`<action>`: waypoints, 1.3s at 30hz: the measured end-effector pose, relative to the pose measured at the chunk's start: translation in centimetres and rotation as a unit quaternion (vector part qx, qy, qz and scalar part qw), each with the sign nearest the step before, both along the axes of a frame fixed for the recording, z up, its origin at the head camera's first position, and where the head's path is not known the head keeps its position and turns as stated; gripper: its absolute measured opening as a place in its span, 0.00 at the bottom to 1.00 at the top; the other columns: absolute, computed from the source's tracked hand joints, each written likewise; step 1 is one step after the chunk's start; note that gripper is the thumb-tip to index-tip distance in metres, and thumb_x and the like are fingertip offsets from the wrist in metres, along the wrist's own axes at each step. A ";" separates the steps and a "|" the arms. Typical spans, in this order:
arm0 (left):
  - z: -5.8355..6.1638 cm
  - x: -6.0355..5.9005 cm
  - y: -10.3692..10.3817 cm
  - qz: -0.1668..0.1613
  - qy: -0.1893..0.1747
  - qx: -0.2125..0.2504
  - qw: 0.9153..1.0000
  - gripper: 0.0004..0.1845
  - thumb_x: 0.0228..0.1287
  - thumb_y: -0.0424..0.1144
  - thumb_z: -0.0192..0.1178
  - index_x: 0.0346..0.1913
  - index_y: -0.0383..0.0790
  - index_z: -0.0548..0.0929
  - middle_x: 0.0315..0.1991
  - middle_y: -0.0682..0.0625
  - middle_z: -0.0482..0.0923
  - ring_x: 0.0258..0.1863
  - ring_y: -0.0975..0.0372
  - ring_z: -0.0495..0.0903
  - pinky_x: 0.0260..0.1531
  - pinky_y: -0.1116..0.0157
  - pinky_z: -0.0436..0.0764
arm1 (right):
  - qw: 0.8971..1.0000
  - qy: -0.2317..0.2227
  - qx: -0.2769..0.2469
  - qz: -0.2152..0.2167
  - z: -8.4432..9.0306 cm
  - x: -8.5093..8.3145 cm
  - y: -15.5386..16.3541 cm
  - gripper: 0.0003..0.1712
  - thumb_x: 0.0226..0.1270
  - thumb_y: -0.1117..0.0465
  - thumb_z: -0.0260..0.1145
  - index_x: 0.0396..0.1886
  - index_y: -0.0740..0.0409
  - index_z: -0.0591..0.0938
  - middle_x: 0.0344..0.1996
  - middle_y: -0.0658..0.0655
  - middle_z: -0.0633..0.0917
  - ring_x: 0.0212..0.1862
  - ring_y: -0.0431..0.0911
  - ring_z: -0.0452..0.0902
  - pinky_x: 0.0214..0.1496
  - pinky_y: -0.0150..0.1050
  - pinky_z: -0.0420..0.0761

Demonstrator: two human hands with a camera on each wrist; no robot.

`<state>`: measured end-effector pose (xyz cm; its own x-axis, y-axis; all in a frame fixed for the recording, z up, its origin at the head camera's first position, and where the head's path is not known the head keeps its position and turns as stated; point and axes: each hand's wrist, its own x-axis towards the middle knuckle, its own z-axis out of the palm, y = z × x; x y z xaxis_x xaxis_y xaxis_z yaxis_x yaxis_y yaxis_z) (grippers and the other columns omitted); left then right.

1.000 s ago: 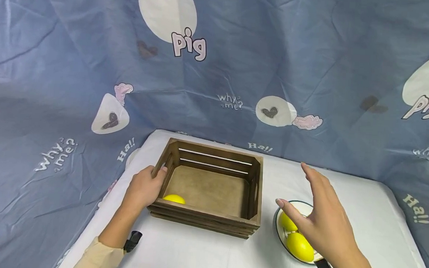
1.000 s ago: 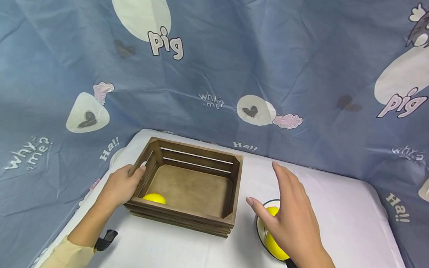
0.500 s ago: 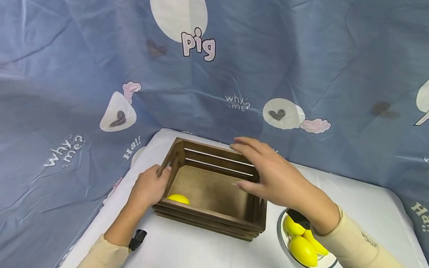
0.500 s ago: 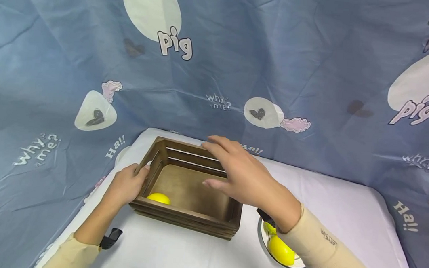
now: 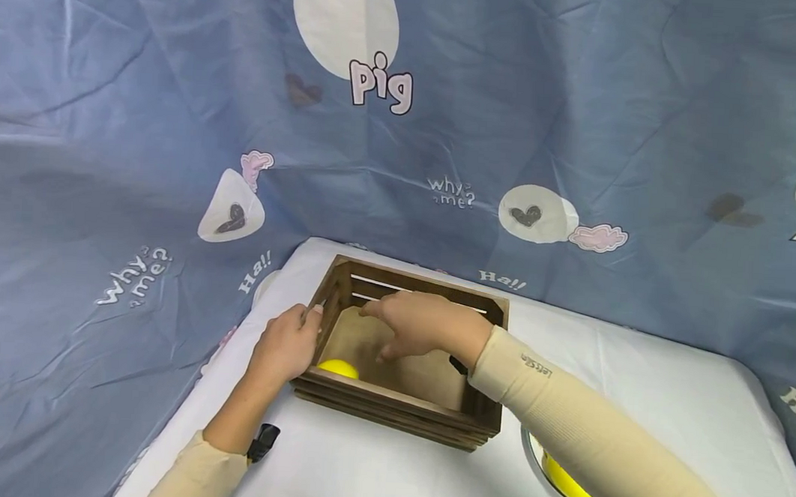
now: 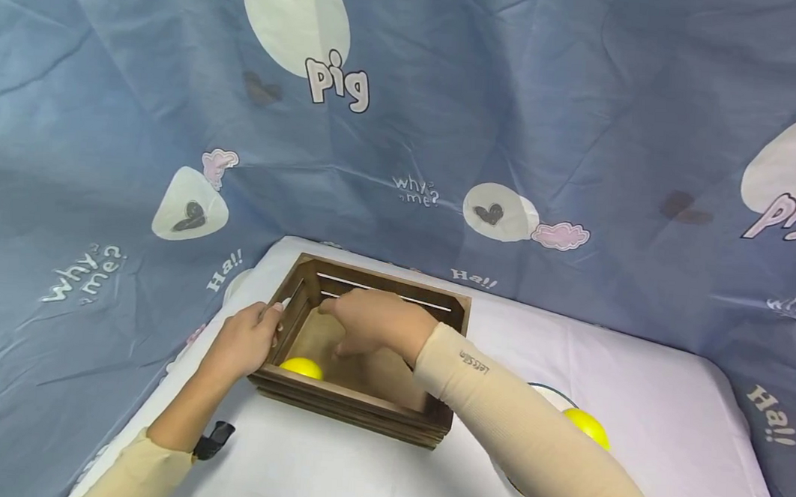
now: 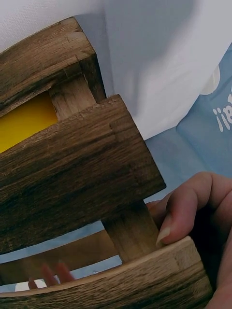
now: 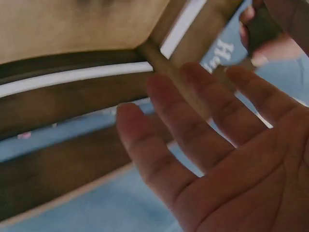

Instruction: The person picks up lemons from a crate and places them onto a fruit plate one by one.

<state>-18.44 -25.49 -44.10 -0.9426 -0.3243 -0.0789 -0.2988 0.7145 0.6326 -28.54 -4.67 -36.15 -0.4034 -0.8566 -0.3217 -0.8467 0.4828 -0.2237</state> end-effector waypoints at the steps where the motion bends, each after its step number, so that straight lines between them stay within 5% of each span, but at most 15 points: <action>1: 0.0 0.0 0.0 0.000 -0.001 0.000 1.000 0.25 0.85 0.51 0.39 0.43 0.35 0.79 0.32 0.43 0.79 0.38 0.44 0.81 0.42 0.43 0.78 | 1.000 -0.001 0.016 0.001 -0.4 0.0 -0.7 0.44 0.63 0.48 0.79 0.77 0.51 0.72 0.65 0.53 0.82 0.63 0.48 0.79 0.64 0.45 0.77; 9: -0.3 -0.2 0.4 0.000 -0.005 0.000 1.000 0.26 0.85 0.53 0.38 0.43 0.36 0.80 0.34 0.40 0.81 0.43 0.41 0.82 0.44 0.41 0.78 | 0.993 -0.040 0.108 0.002 -3.2 0.6 -4.4 0.47 0.66 0.47 0.77 0.81 0.44 0.67 0.70 0.51 0.78 0.68 0.46 0.75 0.67 0.44 0.75; 18: -0.5 -0.3 1.1 -0.001 -0.008 0.004 1.000 0.25 0.85 0.53 0.39 0.38 0.38 0.78 0.27 0.45 0.75 0.33 0.49 0.79 0.35 0.47 0.77 | 0.991 -0.087 0.096 0.042 -5.3 0.7 -5.8 0.41 0.67 0.56 0.77 0.78 0.41 0.71 0.63 0.49 0.83 0.56 0.39 0.77 0.59 0.35 0.76; 29: -0.3 -0.3 0.8 0.005 -0.005 0.000 1.000 0.25 0.85 0.53 0.40 0.39 0.39 0.80 0.30 0.45 0.78 0.35 0.48 0.81 0.38 0.45 0.78 | 0.990 -0.076 0.083 0.081 -7.8 0.4 -7.2 0.34 0.68 0.65 0.72 0.73 0.43 0.79 0.59 0.44 0.85 0.47 0.39 0.77 0.54 0.32 0.75; 39: -0.4 -0.1 -0.1 0.012 0.005 0.001 1.000 0.25 0.85 0.53 0.40 0.39 0.38 0.80 0.31 0.44 0.79 0.36 0.47 0.82 0.39 0.45 0.79 | 0.993 -0.030 0.096 0.066 -9.1 1.6 -8.4 0.22 0.73 0.67 0.67 0.61 0.40 0.85 0.40 0.46 0.86 0.40 0.40 0.77 0.48 0.35 0.79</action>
